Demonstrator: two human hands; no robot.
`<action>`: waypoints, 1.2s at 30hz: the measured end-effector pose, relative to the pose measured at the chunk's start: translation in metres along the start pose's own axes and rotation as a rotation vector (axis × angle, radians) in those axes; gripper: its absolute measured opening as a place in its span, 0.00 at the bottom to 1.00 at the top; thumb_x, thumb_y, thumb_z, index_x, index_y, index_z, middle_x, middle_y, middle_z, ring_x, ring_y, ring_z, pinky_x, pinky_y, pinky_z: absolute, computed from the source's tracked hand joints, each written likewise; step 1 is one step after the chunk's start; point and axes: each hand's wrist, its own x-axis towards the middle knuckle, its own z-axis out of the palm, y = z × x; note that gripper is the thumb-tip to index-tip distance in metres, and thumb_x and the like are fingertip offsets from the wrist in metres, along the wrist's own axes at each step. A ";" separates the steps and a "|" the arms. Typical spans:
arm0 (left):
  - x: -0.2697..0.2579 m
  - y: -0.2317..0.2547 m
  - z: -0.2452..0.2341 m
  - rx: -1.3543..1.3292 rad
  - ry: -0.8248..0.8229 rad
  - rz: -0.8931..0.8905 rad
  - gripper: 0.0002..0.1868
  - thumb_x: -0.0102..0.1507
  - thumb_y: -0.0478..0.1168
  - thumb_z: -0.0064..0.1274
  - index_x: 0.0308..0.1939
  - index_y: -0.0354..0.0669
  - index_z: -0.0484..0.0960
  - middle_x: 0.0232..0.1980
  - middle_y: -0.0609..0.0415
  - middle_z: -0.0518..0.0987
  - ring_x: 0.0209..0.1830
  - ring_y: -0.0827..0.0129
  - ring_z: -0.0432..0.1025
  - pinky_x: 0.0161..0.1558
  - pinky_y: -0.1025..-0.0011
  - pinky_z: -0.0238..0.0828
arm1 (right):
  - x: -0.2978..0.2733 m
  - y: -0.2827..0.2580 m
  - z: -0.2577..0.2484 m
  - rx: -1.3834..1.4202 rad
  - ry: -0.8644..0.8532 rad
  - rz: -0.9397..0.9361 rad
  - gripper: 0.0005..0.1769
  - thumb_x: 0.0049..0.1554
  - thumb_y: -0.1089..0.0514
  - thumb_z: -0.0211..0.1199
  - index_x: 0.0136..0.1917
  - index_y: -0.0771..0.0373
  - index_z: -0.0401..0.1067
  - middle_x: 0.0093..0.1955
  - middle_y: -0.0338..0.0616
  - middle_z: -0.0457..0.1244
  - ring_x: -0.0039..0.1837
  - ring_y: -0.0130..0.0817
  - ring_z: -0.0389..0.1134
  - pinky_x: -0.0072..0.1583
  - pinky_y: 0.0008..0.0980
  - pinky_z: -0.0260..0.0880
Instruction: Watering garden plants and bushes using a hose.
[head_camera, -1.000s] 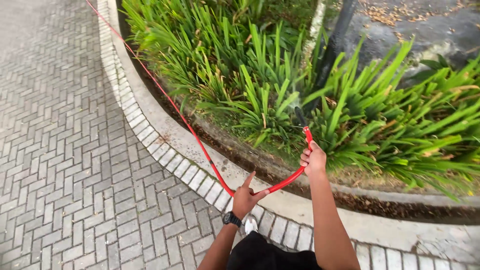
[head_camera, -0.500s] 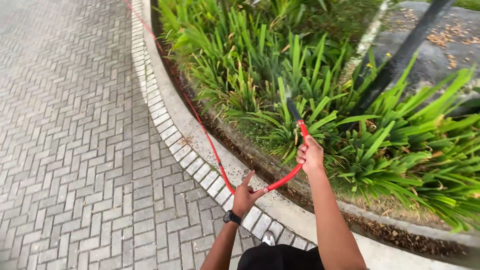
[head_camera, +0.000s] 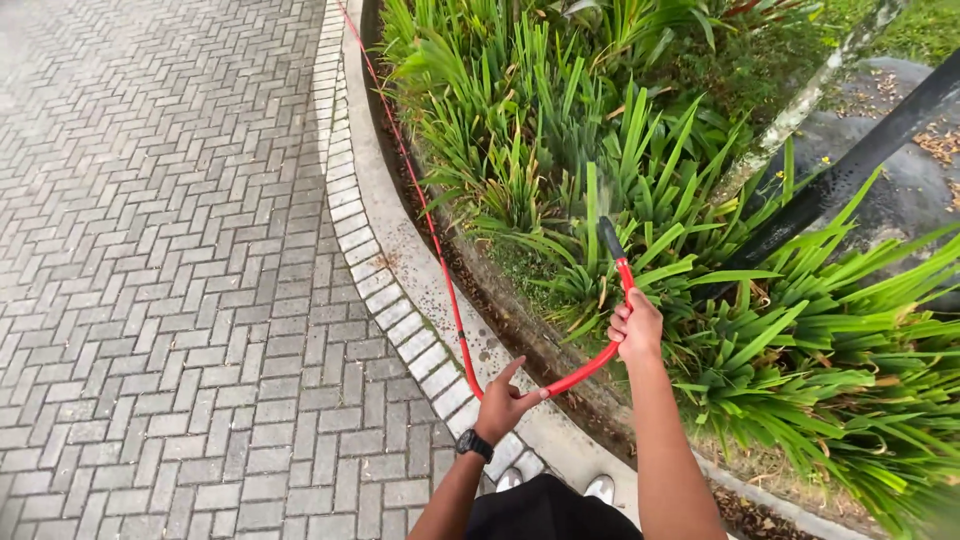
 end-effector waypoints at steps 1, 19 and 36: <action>0.001 0.010 0.001 -0.001 0.005 0.001 0.50 0.54 0.60 0.70 0.73 0.40 0.69 0.18 0.53 0.77 0.17 0.75 0.72 0.23 0.71 0.66 | -0.002 -0.006 -0.002 -0.002 -0.004 -0.001 0.11 0.69 0.48 0.49 0.59 0.53 0.68 0.30 0.30 0.50 0.26 0.21 0.45 0.28 0.26 0.43; 0.031 0.026 0.031 0.098 0.045 0.146 0.54 0.52 0.66 0.72 0.73 0.41 0.69 0.25 0.48 0.81 0.26 0.68 0.79 0.29 0.70 0.74 | 0.010 -0.044 -0.029 0.057 -0.015 -0.005 0.11 0.68 0.50 0.48 0.56 0.52 0.68 0.29 0.29 0.49 0.26 0.20 0.44 0.28 0.25 0.43; 0.017 0.055 0.024 0.109 -0.012 -0.048 0.57 0.49 0.65 0.69 0.74 0.40 0.66 0.20 0.49 0.79 0.19 0.67 0.76 0.24 0.69 0.68 | 0.009 -0.037 -0.033 0.048 -0.024 -0.004 0.15 0.69 0.50 0.47 0.62 0.56 0.69 0.30 0.30 0.50 0.26 0.20 0.45 0.28 0.25 0.44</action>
